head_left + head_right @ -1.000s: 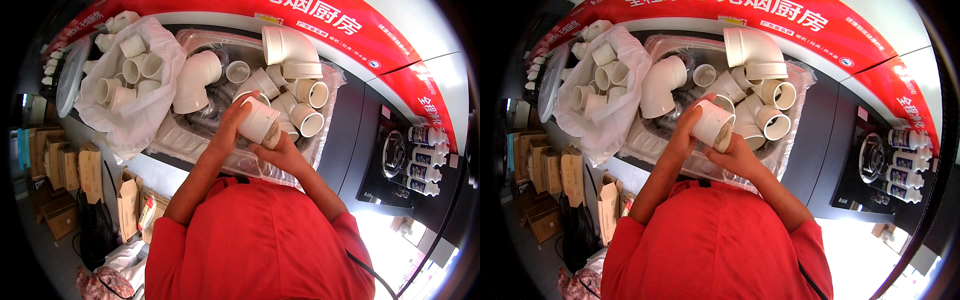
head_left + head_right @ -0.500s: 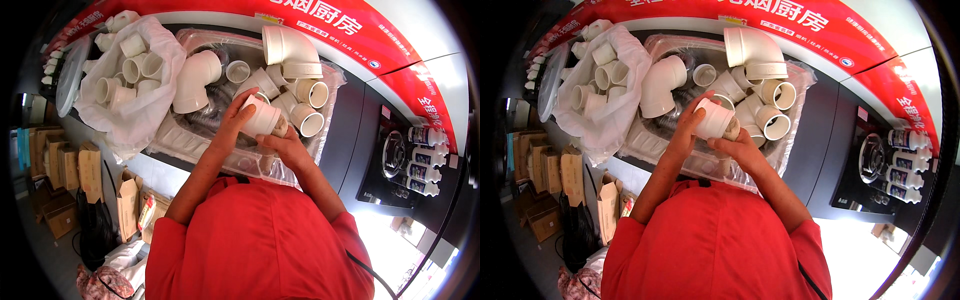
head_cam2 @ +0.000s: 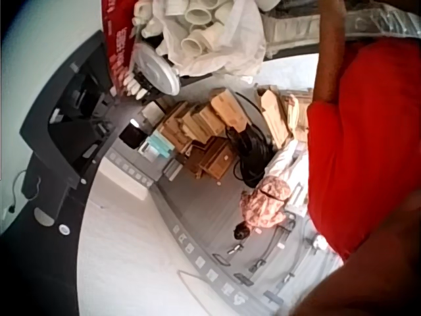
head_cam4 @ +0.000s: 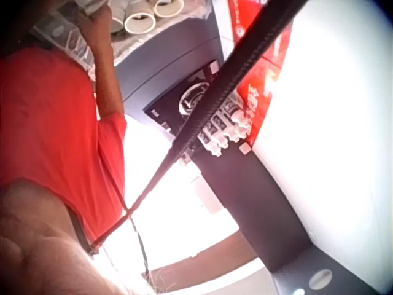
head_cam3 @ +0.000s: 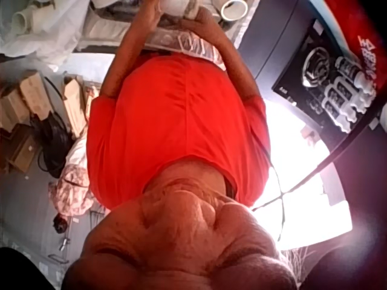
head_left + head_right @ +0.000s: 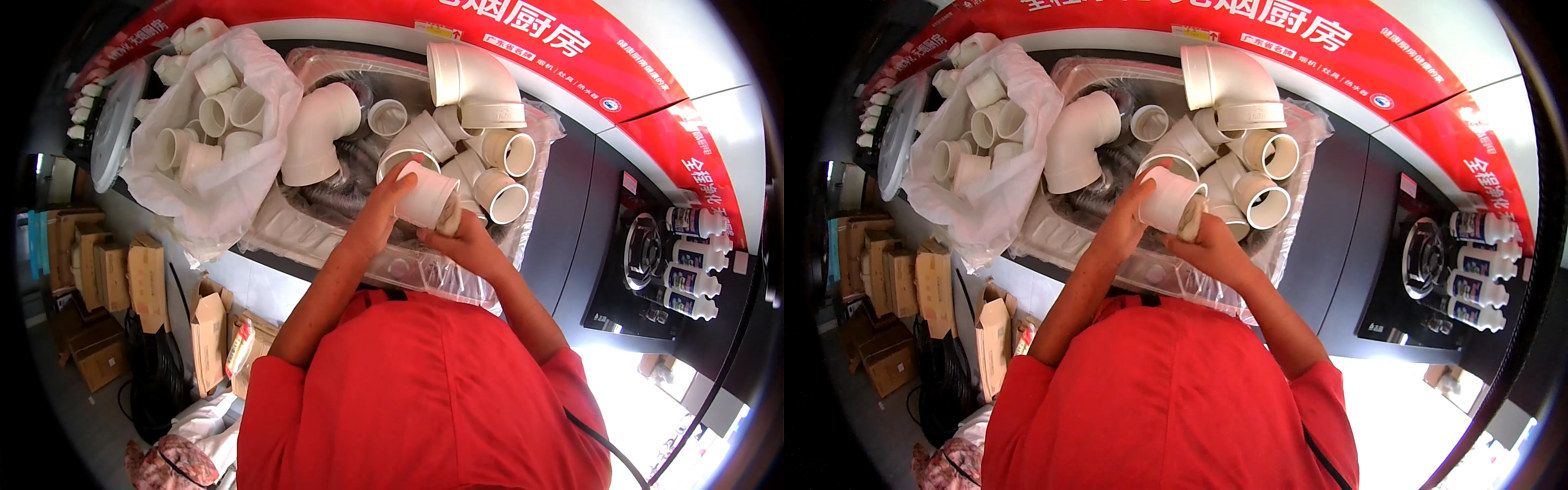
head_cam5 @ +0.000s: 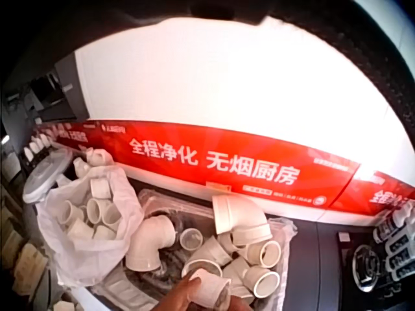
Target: The person wipes white plastic pipe fittings with a cloth, handling them one at a time from a pile on a tray. They rotate each piece to wipe different surfaces and place the cleaned items back into the pile.
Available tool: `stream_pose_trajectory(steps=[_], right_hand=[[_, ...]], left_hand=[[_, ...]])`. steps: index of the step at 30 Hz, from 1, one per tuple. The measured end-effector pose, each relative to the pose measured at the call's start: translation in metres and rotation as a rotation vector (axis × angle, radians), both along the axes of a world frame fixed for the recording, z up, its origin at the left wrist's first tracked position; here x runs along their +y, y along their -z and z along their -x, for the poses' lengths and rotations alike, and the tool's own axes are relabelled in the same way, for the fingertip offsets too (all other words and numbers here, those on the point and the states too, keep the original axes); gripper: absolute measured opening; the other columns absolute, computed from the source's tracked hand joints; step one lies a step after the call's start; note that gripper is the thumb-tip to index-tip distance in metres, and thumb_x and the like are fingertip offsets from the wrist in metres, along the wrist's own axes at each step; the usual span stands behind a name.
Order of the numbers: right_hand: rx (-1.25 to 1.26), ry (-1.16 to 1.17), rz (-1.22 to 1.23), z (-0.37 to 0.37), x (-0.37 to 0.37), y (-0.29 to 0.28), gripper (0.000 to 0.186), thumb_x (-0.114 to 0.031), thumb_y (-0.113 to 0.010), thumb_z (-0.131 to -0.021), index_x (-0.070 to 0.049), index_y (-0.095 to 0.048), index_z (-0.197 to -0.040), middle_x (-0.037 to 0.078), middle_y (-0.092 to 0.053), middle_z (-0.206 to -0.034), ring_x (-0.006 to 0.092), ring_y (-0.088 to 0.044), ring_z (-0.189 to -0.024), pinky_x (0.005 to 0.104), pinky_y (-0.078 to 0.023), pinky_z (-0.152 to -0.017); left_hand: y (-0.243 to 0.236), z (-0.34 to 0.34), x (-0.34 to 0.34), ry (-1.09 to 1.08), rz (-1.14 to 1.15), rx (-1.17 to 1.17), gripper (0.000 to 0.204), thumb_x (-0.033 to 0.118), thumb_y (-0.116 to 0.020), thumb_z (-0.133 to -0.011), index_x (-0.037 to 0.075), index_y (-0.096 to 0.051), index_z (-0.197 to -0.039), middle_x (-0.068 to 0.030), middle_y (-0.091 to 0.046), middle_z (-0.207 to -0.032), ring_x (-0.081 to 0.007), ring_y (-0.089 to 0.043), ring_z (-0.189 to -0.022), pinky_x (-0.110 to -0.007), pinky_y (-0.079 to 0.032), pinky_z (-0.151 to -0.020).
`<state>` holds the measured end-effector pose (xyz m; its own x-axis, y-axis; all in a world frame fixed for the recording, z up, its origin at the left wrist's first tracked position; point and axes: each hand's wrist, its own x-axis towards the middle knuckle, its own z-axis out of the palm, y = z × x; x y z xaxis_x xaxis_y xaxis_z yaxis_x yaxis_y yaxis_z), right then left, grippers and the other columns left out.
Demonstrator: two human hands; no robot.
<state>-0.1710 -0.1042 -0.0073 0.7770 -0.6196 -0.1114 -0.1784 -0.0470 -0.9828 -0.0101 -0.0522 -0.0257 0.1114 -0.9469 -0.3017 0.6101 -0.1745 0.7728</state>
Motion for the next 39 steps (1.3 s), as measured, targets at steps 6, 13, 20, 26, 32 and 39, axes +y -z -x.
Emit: stream_pose_trajectory(steps=[6, 13, 20, 26, 32, 39], right_hand=[[-0.048, 0.050, -0.294, -0.004, 0.005, -0.015, 0.035, -0.012, -0.066, -0.081, -0.001, -0.056, -0.113, 0.008, -0.062, -0.101, 0.0142, -0.058, -0.092, 0.0265, -0.045, -0.079], [0.179, -0.231, 0.686, 0.000, -0.005, -0.001, 0.033, -0.009, -0.066, -0.076, -0.004, -0.058, -0.108, 0.015, -0.059, -0.100, 0.0298, -0.058, -0.092, 0.0351, -0.047, -0.080], [0.045, -0.044, -0.434, 0.005, -0.001, -0.004, 0.032, -0.007, -0.064, -0.080, -0.003, -0.056, -0.110, 0.005, -0.062, -0.103, 0.0146, -0.059, -0.090, 0.0301, -0.047, -0.077], [-0.113, 0.157, -0.471, -0.007, 0.015, -0.007, 0.029, -0.011, -0.064, -0.079, -0.001, -0.058, -0.106, 0.005, -0.063, -0.094, 0.0143, -0.060, -0.082, 0.0305, -0.048, -0.072], [0.105, -0.189, 0.665, -0.003, 0.001, 0.009, 0.041, -0.011, -0.066, -0.073, -0.004, -0.055, -0.112, 0.019, -0.057, -0.100, 0.0408, -0.054, -0.092, 0.0404, -0.047, -0.081], [-0.030, 0.002, -0.422, 0.001, 0.003, -0.005, 0.036, -0.010, -0.063, -0.081, -0.002, -0.054, -0.115, 0.006, -0.061, -0.106, 0.0148, -0.057, -0.095, 0.0307, -0.047, -0.079]], left_hand=[[-0.006, -0.003, -0.003, 0.000, 0.111, -0.134, 0.049, 0.032, -0.044, -0.094, 0.005, -0.039, -0.135, -0.0087, -0.054, -0.119, -0.0162, -0.051, -0.111, -0.030, -0.038, -0.096], [0.008, -0.008, -0.005, 0.090, -0.166, 0.221, 0.045, 0.033, -0.040, -0.096, 0.004, -0.043, -0.131, -0.0092, -0.054, -0.119, -0.0178, -0.052, -0.111, -0.032, -0.038, -0.097], [0.006, 0.003, 0.001, -0.033, 0.007, 0.022, 0.047, 0.034, -0.043, -0.095, 0.006, -0.042, -0.133, -0.0092, -0.055, -0.118, -0.0173, -0.052, -0.109, -0.032, -0.039, -0.095], [-0.004, 0.000, -0.001, -0.062, 0.053, -0.082, 0.044, 0.032, -0.046, -0.093, 0.005, -0.048, -0.128, -0.0046, -0.057, -0.111, -0.0126, -0.052, -0.103, -0.027, -0.040, -0.089], [0.004, -0.007, 0.000, 0.004, -0.139, 0.168, 0.045, 0.031, -0.045, -0.094, 0.002, -0.047, -0.128, -0.0083, -0.057, -0.114, -0.0162, -0.053, -0.107, -0.030, -0.040, -0.093], [0.004, 0.005, 0.006, -0.074, 0.058, -0.120, 0.047, 0.031, -0.050, -0.092, 0.006, -0.045, -0.131, -0.0036, -0.053, -0.115, -0.0136, -0.049, -0.108, -0.028, -0.038, -0.092]])
